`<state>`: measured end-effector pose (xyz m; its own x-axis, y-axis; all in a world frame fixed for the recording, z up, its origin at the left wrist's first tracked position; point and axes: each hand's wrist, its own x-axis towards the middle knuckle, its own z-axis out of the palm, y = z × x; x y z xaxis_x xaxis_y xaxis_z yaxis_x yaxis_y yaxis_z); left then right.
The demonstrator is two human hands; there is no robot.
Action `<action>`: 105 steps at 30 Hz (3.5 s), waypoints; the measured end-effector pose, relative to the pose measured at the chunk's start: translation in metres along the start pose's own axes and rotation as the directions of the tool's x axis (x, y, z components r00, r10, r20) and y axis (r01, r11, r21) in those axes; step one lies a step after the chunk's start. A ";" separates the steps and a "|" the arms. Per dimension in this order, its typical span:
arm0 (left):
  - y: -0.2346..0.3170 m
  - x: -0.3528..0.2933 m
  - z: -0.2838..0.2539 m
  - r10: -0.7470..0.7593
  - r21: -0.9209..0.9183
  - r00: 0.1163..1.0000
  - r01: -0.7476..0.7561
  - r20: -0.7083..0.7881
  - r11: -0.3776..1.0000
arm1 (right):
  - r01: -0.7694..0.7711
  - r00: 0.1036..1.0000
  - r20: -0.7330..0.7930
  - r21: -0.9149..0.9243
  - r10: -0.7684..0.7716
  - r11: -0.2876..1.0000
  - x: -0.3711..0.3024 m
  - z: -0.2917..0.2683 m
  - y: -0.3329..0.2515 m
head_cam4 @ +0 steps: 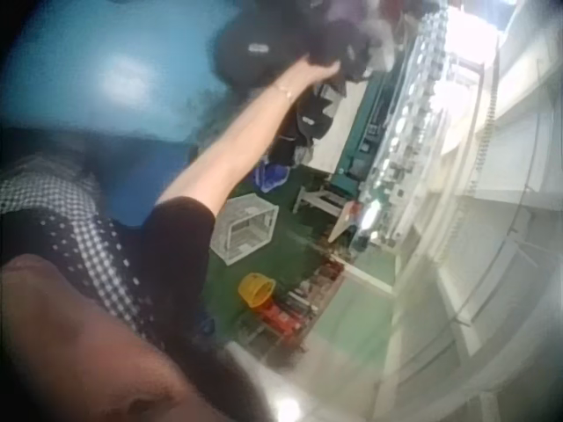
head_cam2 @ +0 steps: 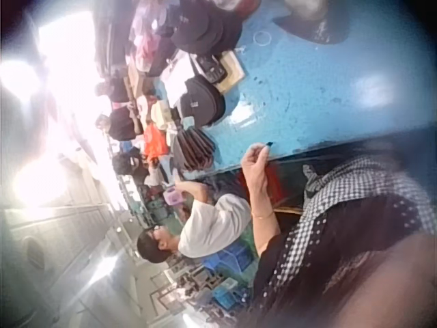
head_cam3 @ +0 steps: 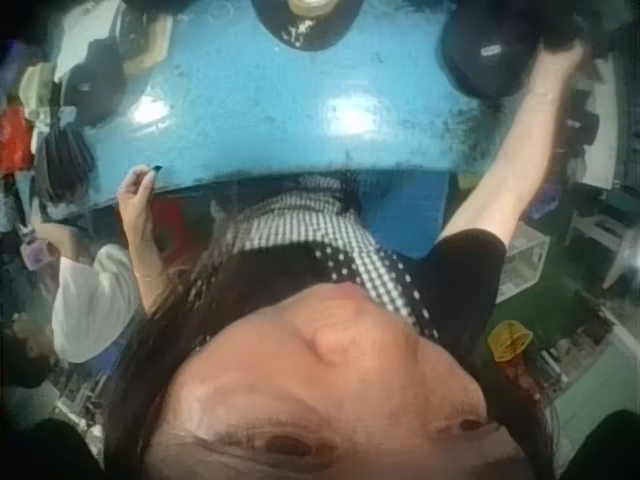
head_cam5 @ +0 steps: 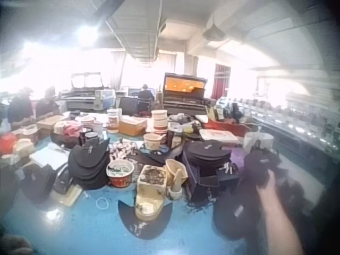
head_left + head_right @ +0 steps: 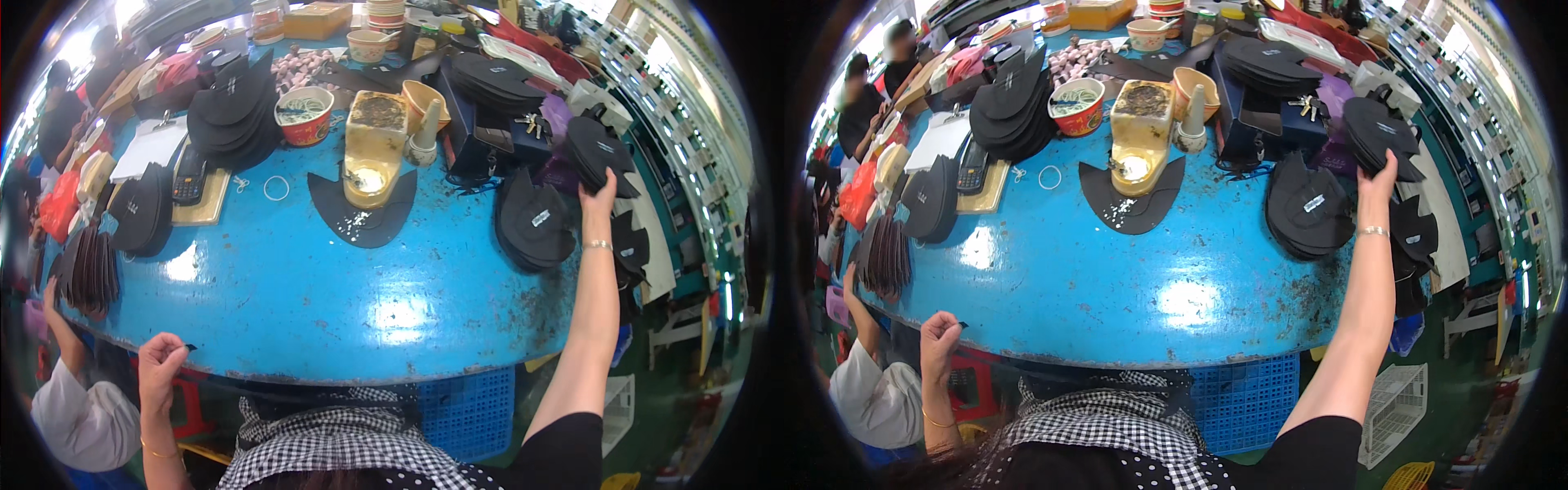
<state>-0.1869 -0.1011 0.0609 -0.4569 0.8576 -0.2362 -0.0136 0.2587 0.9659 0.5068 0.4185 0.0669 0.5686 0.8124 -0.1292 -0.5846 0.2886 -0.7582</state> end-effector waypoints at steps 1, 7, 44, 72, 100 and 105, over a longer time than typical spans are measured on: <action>0.000 0.000 -0.008 -0.004 0.051 1.000 0.005 -0.020 0.999 | 0.030 0.999 0.030 0.024 -0.031 0.999 -0.020 -0.004 -0.012; 0.008 0.014 -0.037 0.013 0.220 1.000 -0.014 0.006 0.975 | 0.021 0.907 0.414 -0.231 0.079 0.973 -0.154 -0.021 -0.080; -0.040 0.009 0.102 0.208 -0.045 0.938 -0.204 0.276 0.978 | 0.518 0.520 0.677 -0.735 0.521 0.438 -0.506 -0.066 0.106; 0.102 0.114 0.076 0.038 0.300 0.529 -0.537 0.848 0.788 | 0.019 0.379 0.585 -0.779 0.717 0.626 -0.402 -0.008 0.111; 0.055 0.135 0.156 0.029 0.182 0.260 -0.748 0.965 0.638 | 0.888 -0.084 0.707 -0.267 0.703 0.374 -0.475 0.058 0.110; 0.043 0.133 0.153 0.310 0.099 0.244 -0.903 0.919 0.418 | 0.839 -0.194 0.633 -0.290 0.750 0.461 -0.468 0.062 0.111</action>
<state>-0.1117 0.0922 0.0548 0.7015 0.6980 0.1439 0.4946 -0.6221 0.6069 0.1401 0.1017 0.0824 -0.9146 0.3797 -0.1389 0.3749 0.6676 -0.6433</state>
